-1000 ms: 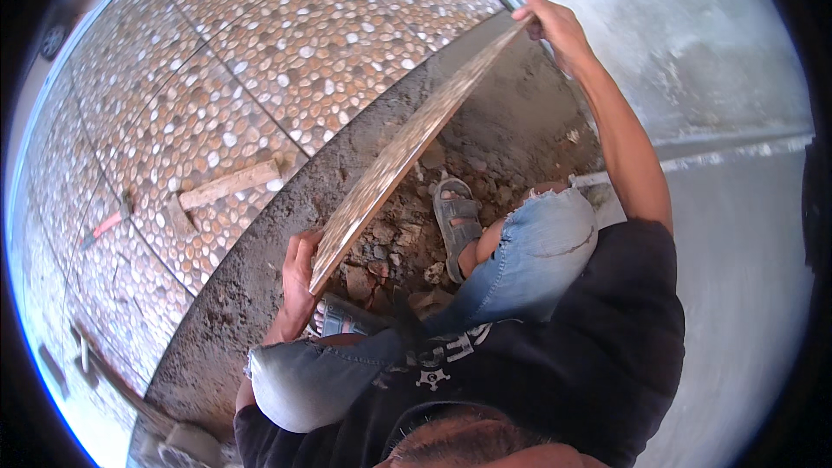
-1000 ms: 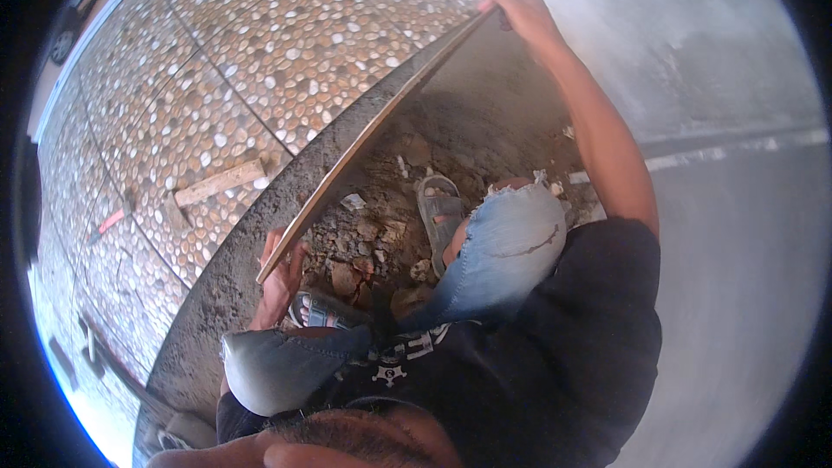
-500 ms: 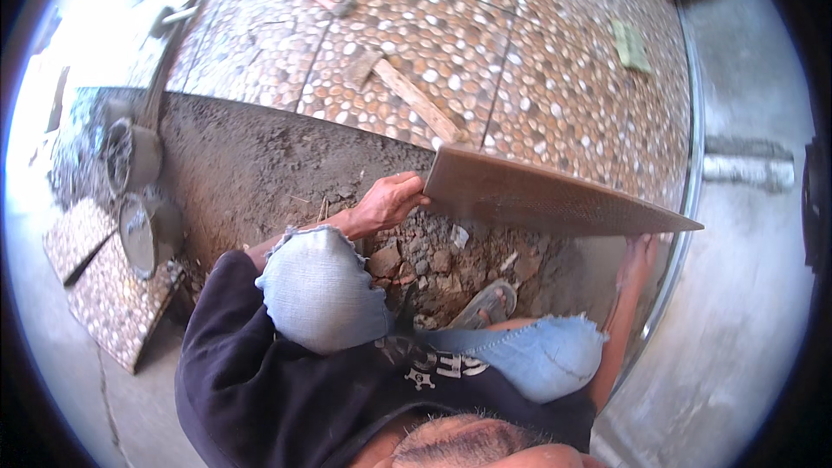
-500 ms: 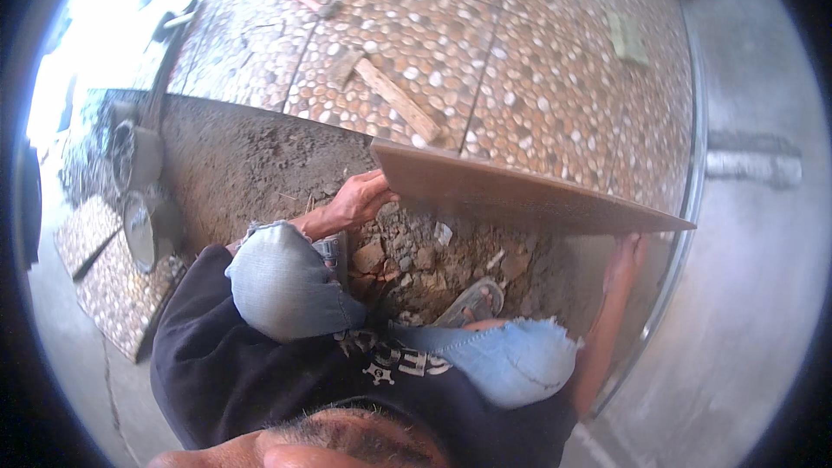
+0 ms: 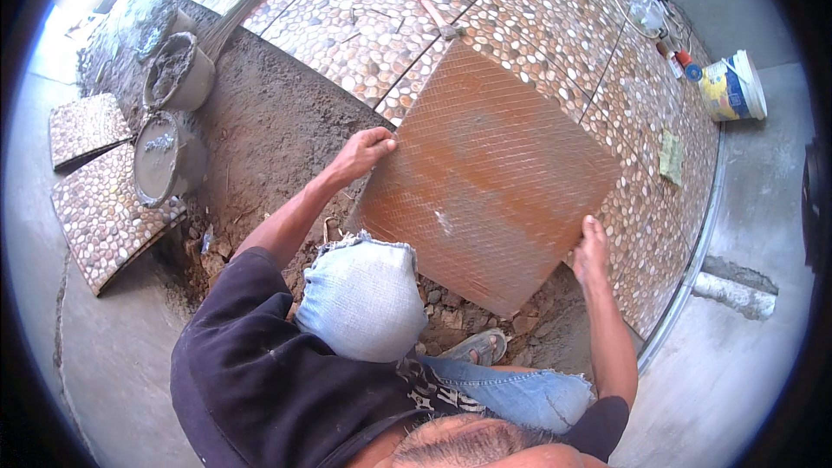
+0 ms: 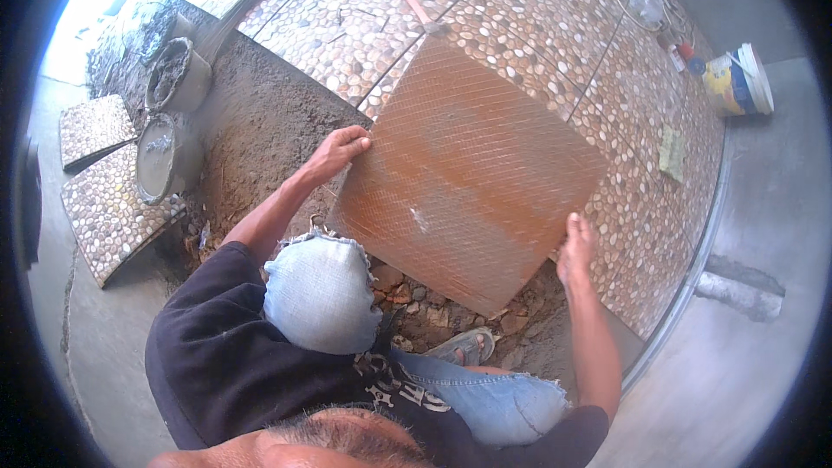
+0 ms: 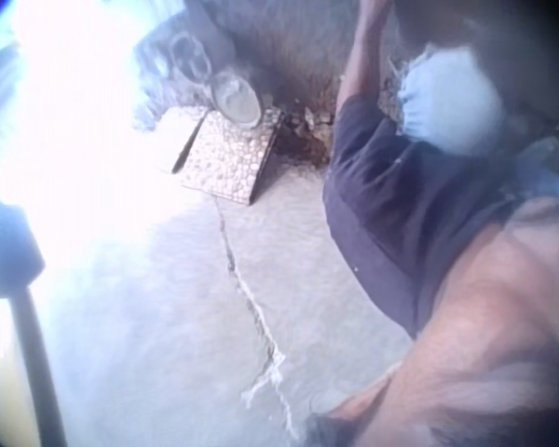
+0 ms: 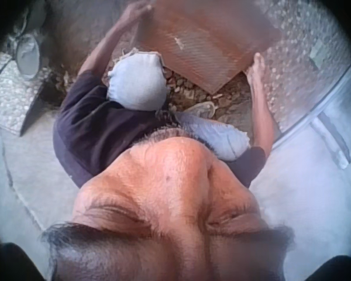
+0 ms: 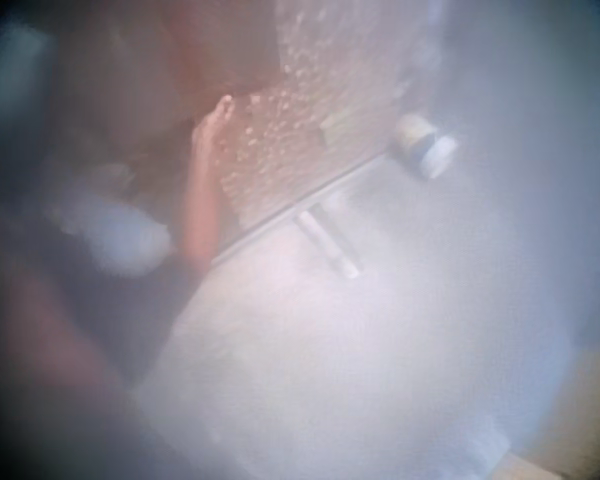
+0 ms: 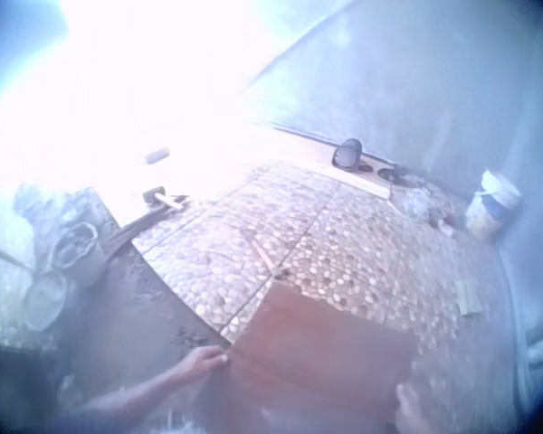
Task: The person applies mortar to the floor using a trowel and places a tile onto the prepared surface.
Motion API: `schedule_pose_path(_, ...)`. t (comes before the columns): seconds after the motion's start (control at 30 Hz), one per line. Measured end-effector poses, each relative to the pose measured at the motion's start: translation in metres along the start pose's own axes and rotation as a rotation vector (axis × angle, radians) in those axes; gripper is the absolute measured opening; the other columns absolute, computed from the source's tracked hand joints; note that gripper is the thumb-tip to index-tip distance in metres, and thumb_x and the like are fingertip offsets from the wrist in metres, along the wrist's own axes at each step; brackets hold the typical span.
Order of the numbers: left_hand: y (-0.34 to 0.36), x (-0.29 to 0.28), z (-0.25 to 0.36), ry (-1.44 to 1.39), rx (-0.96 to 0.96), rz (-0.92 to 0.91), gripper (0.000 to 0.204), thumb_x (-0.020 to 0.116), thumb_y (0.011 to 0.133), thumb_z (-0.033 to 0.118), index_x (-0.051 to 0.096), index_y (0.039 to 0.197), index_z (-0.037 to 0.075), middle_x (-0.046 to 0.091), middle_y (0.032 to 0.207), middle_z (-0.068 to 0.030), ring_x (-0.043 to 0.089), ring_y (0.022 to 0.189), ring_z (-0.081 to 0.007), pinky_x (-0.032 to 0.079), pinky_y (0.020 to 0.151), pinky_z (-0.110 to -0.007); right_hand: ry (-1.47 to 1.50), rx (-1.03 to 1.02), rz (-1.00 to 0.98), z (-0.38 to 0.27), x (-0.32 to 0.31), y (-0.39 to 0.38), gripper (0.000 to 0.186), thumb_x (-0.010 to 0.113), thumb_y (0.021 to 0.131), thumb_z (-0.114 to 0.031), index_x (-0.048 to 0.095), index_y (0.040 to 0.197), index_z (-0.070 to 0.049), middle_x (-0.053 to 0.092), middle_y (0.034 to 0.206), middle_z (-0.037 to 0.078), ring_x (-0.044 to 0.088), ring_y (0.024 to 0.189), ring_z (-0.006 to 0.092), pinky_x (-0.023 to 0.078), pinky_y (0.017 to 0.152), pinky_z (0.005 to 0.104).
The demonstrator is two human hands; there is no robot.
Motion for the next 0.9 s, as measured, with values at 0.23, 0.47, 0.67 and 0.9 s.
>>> schedule_pose_path(0.23, 0.027, -0.050, -0.058, -0.083, -0.113, 0.176, 0.029, 0.059, 0.087, 0.026, 0.066, 0.099, 0.001, 0.066, 0.086, -0.0083, 0.060, 0.078, -0.0147, 0.046, 0.074, -0.032, -0.053, 0.252, -0.128, 0.069, 0.065, 0.029, 0.030, 0.048, 0.095, -0.035, 0.048, 0.110, -0.009, 0.061, 0.094, 0.007, 0.061, 0.077, 0.0194, 0.051, 0.068, 0.0361)
schedule_pose_path(0.47, 0.050, -0.045, -0.067, 0.045, -0.075, 0.269, 0.029, 0.062, 0.083, 0.029, 0.068, 0.096, 0.003, 0.068, 0.087, -0.0135, 0.064, 0.081, -0.0216, 0.048, 0.075, -0.035, 0.009, 0.264, -0.050, 0.091, 0.054, 0.027, 0.040, 0.049, 0.093, -0.036, 0.042, 0.122, -0.010, 0.054, 0.111, 0.009, 0.056, 0.095, 0.0253, 0.048, 0.073, 0.0412)
schedule_pose_path(0.67, 0.062, -0.041, -0.072, 0.011, -0.051, 0.384, 0.028, 0.064, 0.080, 0.029, 0.069, 0.095, 0.006, 0.067, 0.088, -0.0159, 0.065, 0.084, -0.0271, 0.048, 0.075, -0.038, -0.068, 0.237, -0.097, 0.085, 0.048, 0.036, 0.036, 0.047, 0.094, -0.038, 0.043, 0.115, -0.009, 0.054, 0.104, 0.008, 0.057, 0.085, 0.0216, 0.050, 0.069, 0.0364)
schedule_pose_path(0.9, 0.060, -0.039, -0.071, 0.007, -0.011, 0.429, 0.022, 0.064, 0.079, 0.020, 0.068, 0.093, 0.003, 0.067, 0.086, -0.0174, 0.066, 0.083, -0.0286, 0.049, 0.074, -0.039, -0.125, 0.262, -0.106, 0.081, 0.045, 0.035, 0.036, 0.046, 0.095, -0.038, 0.042, 0.114, -0.008, 0.054, 0.101, 0.009, 0.058, 0.082, 0.0211, 0.051, 0.069, 0.0361)
Point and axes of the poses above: each hand's wrist, its own y-axis towards the middle knuckle, its own x-axis out of the palm, z = x × y, the point moved 7 cm from there along y, towards the middle knuckle
